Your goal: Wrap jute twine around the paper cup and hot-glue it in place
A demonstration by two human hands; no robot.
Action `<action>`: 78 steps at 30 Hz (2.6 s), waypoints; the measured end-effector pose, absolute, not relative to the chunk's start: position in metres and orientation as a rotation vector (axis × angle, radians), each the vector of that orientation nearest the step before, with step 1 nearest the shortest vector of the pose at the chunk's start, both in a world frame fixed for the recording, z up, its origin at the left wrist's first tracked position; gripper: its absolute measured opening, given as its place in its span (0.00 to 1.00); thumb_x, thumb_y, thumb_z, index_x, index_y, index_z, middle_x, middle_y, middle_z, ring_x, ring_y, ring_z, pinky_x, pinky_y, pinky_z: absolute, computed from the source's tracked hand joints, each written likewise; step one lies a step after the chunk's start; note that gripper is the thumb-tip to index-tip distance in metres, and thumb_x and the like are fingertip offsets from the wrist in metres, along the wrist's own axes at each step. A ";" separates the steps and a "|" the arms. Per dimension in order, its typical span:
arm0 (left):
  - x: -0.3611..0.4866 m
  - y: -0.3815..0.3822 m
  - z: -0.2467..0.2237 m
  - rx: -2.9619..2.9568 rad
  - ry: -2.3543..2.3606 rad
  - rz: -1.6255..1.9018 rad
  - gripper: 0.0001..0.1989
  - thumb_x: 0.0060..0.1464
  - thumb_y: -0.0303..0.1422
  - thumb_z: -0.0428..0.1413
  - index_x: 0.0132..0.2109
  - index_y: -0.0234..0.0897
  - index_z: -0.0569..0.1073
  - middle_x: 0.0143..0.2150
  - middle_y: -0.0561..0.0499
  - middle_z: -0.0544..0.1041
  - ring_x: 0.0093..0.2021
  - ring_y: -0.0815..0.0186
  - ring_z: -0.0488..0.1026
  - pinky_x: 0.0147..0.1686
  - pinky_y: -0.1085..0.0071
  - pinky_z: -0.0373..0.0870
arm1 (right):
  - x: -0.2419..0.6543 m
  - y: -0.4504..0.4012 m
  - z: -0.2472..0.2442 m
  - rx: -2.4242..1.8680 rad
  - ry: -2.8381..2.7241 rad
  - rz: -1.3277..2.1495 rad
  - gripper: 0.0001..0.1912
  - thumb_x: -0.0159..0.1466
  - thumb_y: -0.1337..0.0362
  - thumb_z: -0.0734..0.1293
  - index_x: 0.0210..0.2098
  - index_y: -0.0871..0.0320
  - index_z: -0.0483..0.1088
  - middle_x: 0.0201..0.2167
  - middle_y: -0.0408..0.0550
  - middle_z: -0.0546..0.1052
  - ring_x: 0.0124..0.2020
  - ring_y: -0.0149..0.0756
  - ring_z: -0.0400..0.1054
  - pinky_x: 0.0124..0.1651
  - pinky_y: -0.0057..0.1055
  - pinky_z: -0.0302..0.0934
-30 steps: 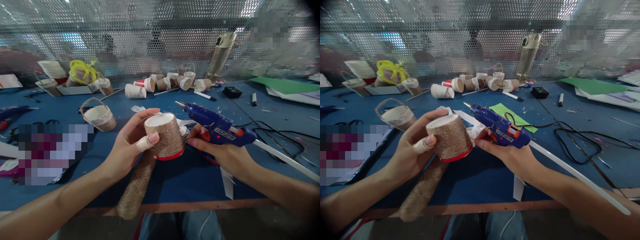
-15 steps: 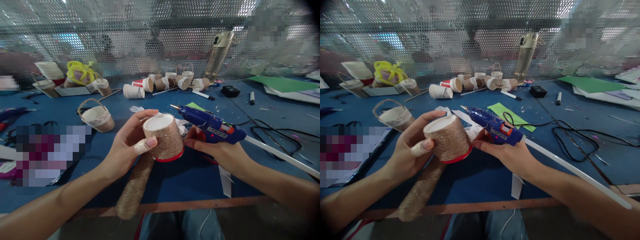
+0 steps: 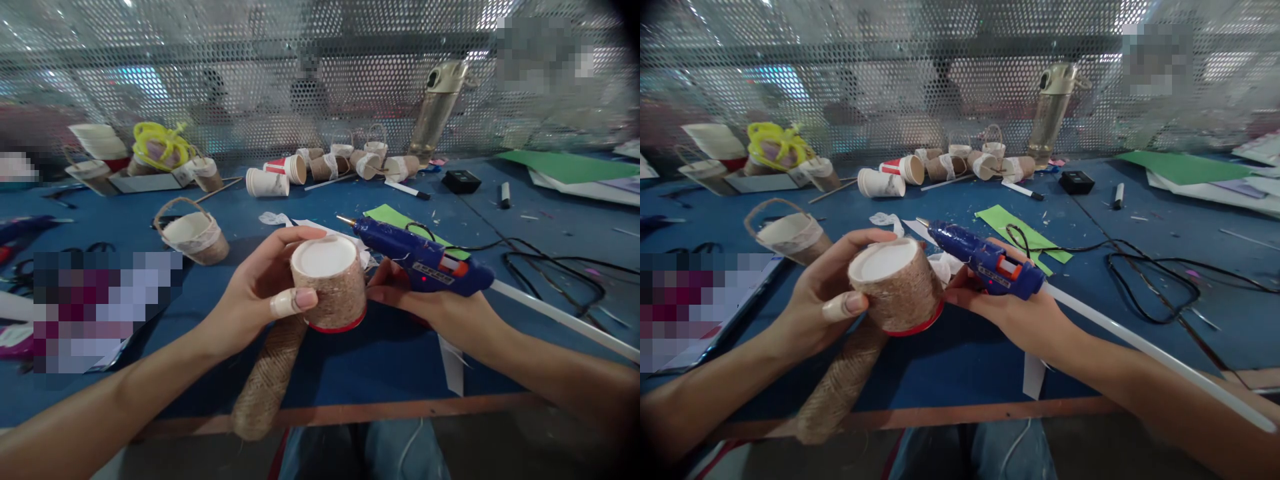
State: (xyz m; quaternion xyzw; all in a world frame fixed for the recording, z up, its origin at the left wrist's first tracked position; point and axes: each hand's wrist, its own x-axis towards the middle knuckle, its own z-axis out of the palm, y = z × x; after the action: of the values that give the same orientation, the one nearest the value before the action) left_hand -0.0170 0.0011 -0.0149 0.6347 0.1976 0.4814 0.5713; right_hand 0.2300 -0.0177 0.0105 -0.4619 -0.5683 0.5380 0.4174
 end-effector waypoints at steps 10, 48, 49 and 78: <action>-0.011 -0.011 -0.008 1.318 0.675 1.167 0.20 0.61 0.40 0.64 0.58 0.43 0.79 0.58 0.44 0.80 0.54 0.55 0.78 0.51 0.65 0.76 | 0.231 -0.020 0.001 -1.098 -1.432 1.249 0.15 0.55 0.61 0.81 0.28 0.54 0.71 0.27 0.37 0.75 0.27 0.28 0.69 0.36 0.29 0.72; -0.002 -0.005 0.008 0.765 0.648 1.246 0.21 0.61 0.44 0.60 0.52 0.32 0.82 0.48 0.42 0.88 0.48 0.53 0.84 0.48 0.61 0.81 | 0.242 -0.027 -0.006 -0.911 -1.800 0.799 0.11 0.64 0.62 0.77 0.31 0.50 0.72 0.32 0.41 0.77 0.36 0.37 0.73 0.39 0.35 0.67; -0.002 -0.005 0.007 0.771 0.655 1.234 0.22 0.61 0.45 0.60 0.53 0.32 0.82 0.48 0.41 0.87 0.49 0.52 0.84 0.49 0.61 0.81 | 0.243 -0.027 -0.006 -0.897 -1.836 0.792 0.11 0.64 0.63 0.76 0.30 0.51 0.70 0.31 0.41 0.76 0.33 0.36 0.71 0.37 0.35 0.66; -0.001 -0.014 0.005 1.007 0.704 1.438 0.19 0.55 0.37 0.70 0.53 0.44 0.83 0.49 0.51 0.86 0.48 0.57 0.81 0.42 0.66 0.81 | 0.258 -0.028 -0.011 -0.893 -2.147 0.499 0.16 0.55 0.74 0.69 0.30 0.51 0.57 0.26 0.38 0.64 0.26 0.31 0.57 0.30 0.32 0.52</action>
State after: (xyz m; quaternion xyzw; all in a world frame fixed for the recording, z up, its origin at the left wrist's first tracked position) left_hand -0.0010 -0.0139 0.0052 0.4319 0.3019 0.6163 0.5852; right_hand 0.2584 -0.0281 -0.0108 -0.3484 -0.8378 0.1948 0.3726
